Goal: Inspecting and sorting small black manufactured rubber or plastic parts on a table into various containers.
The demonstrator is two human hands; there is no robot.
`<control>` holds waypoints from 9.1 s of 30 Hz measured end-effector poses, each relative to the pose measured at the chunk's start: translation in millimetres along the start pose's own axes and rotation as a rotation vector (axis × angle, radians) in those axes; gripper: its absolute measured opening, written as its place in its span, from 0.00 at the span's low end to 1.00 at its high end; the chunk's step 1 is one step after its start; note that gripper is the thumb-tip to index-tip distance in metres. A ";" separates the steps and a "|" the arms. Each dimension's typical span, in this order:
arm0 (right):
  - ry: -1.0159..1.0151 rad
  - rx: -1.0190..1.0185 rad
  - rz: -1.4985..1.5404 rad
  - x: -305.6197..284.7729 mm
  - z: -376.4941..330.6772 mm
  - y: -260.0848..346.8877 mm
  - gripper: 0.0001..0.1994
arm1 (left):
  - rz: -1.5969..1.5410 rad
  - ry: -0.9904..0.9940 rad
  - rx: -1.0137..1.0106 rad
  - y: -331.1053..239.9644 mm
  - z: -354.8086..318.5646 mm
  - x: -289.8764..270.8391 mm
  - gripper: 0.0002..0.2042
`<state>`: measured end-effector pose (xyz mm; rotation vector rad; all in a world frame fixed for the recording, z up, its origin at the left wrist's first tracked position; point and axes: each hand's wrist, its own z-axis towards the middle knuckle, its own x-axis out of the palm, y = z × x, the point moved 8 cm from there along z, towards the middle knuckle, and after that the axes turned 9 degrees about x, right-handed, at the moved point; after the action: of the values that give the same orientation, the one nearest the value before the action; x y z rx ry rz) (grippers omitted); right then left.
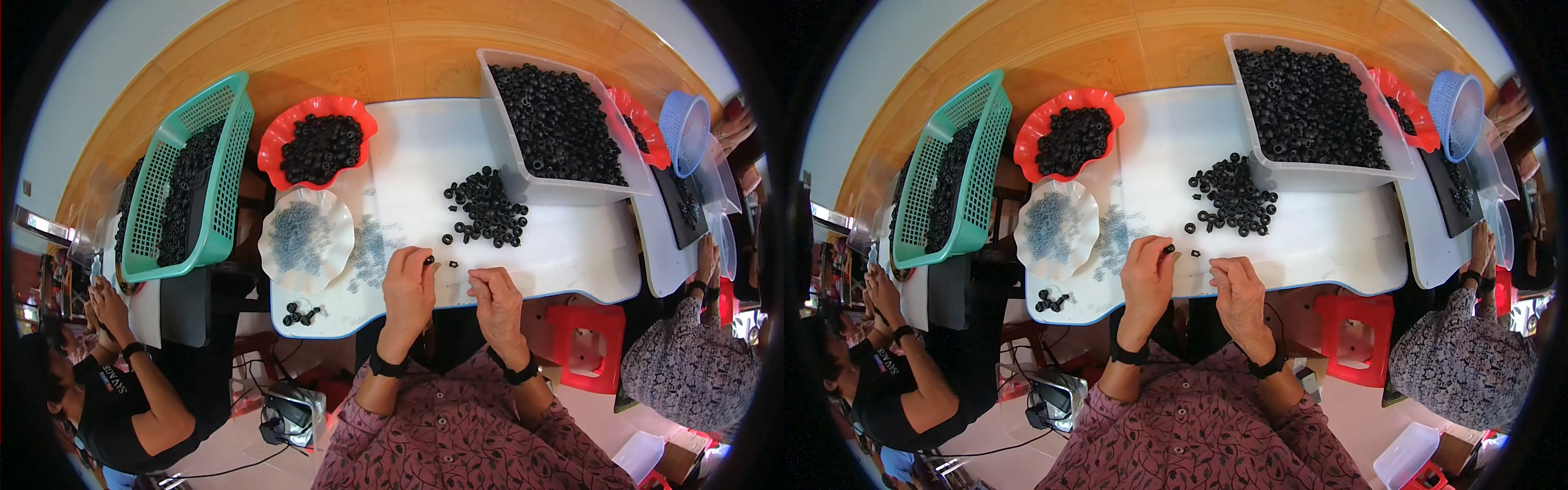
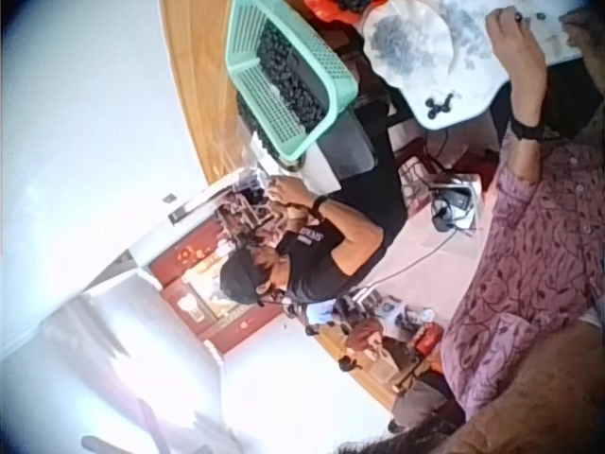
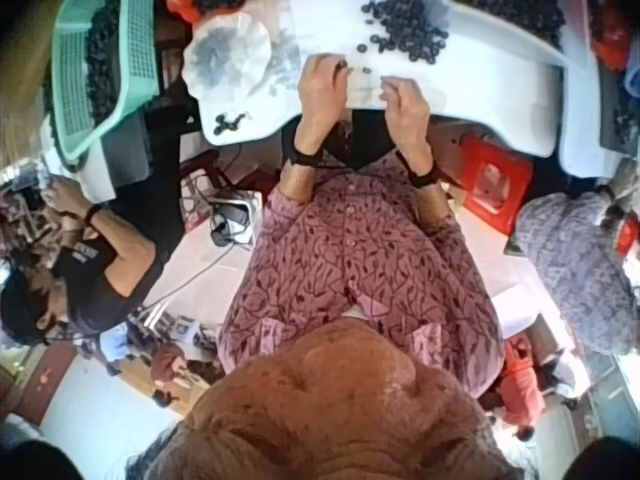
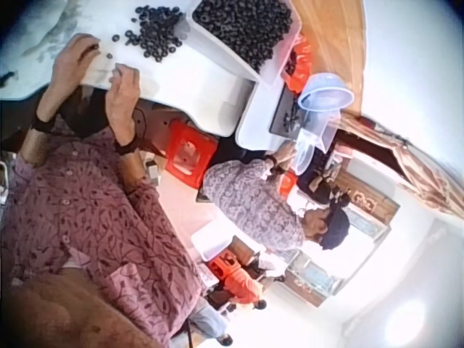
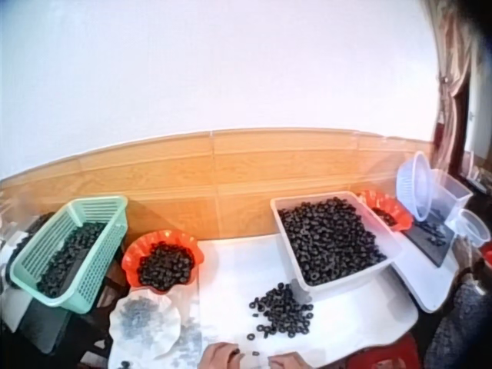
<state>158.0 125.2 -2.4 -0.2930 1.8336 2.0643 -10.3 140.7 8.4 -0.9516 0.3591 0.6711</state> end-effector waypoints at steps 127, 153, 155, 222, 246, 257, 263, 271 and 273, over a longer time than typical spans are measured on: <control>0.383 0.461 0.679 36.4 -13.9 4.5 0.08 | -1.594 -0.130 -0.821 8.8 -77.1 0.6 0.10; 0.327 0.316 0.664 32.9 -16.9 23.1 0.08 | -1.641 -0.149 -0.815 -2.7 -72.6 -4.2 0.13; 0.329 0.315 0.672 33.8 -16.6 23.0 0.08 | -1.658 -0.127 -0.823 -2.3 -72.9 -2.6 0.12; 0.292 0.196 0.611 39.4 -19.4 46.1 0.07 | -1.770 -0.223 -0.719 -0.3 -72.3 -4.0 0.11; 0.249 -0.024 0.253 33.0 -23.8 76.0 0.06 | -1.667 -0.238 -0.601 0.7 -72.7 -13.6 0.11; 0.266 -0.058 0.182 30.8 -21.2 71.6 0.06 | -1.550 -0.237 -0.707 1.2 -77.4 -12.8 0.10; 0.275 -0.122 0.127 31.1 -19.2 79.7 0.06 | -1.394 -0.210 -0.699 -0.5 -74.8 -22.3 0.11; 0.295 -0.168 0.000 32.2 -20.6 87.5 0.06 | -1.345 -0.187 -0.712 -1.0 -77.1 -24.9 0.11; 0.299 -0.197 -0.030 33.9 -21.4 88.4 0.07 | -1.326 -0.174 -0.708 -1.8 -76.5 -25.2 0.12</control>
<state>89.8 100.5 62.2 -0.7106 1.7701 2.2842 -27.5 66.6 -18.0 -1.5070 -0.7078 -0.3957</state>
